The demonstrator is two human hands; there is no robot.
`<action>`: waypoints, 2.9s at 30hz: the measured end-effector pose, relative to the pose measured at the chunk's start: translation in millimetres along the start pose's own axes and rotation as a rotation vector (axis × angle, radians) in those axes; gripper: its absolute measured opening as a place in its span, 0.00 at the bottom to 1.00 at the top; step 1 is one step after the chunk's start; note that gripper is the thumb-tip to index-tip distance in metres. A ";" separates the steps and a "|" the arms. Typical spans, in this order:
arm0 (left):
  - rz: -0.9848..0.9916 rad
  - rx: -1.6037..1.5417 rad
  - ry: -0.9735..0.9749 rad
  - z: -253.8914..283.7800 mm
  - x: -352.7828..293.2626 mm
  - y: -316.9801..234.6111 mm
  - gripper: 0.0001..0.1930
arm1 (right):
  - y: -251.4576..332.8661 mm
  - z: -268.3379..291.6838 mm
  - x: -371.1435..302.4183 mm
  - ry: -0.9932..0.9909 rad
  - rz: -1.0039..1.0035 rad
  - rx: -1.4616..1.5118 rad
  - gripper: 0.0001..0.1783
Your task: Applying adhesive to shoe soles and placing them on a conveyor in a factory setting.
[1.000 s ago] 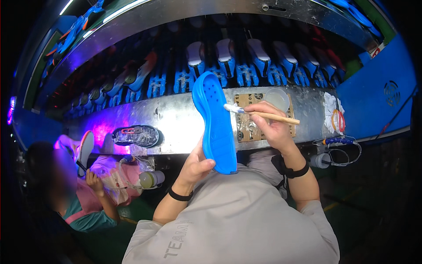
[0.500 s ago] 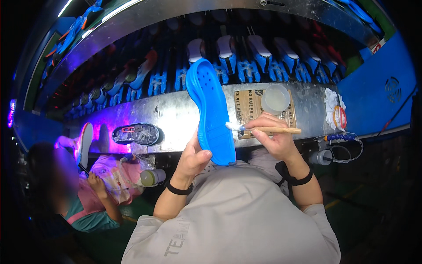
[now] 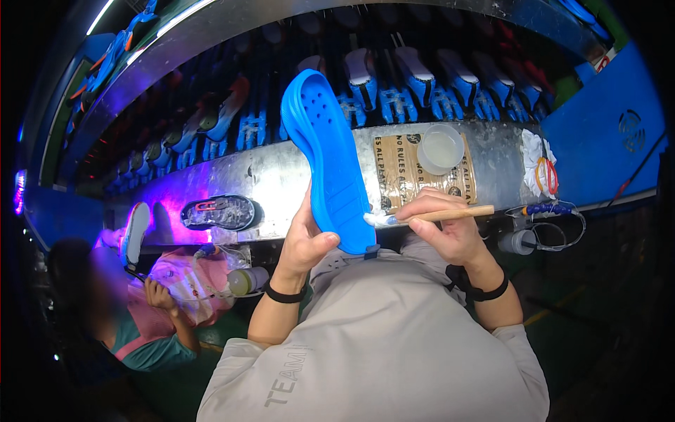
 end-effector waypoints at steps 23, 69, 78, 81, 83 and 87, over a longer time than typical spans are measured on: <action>-0.137 -0.133 0.257 -15.6 50.9 -174.3 0.53 | -162.7 137.1 -142.3 -1.109 -0.079 0.003 0.16; -0.284 0.462 -0.399 32.7 0.1 -94.5 0.15 | -71.6 103.5 -12.7 -0.381 -0.281 -0.470 0.08; 0.255 -0.183 0.095 28.9 -22.5 48.8 0.44 | -44.4 102.1 -11.2 -0.419 -0.025 -0.552 0.07; 0.264 -0.246 0.052 29.0 -27.8 52.8 0.45 | -33.4 81.2 -9.4 -0.306 -0.008 -0.454 0.08; 0.267 -0.273 0.046 26.4 -27.1 50.3 0.45 | -30.1 62.2 -5.0 -0.254 -0.027 -0.174 0.10; 0.321 -0.253 0.017 21.1 -24.3 47.5 0.46 | -19.5 33.2 10.1 -0.138 0.011 -0.087 0.12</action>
Point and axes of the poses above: each hand's wrist, its own x-axis towards the middle knuckle, its own z-axis out of the back of the hand, y = z × x, the point moved 6 cm from there along x, towards the middle knuckle, and after that the axes turned 5 degrees about z, right-handed, at the moved point
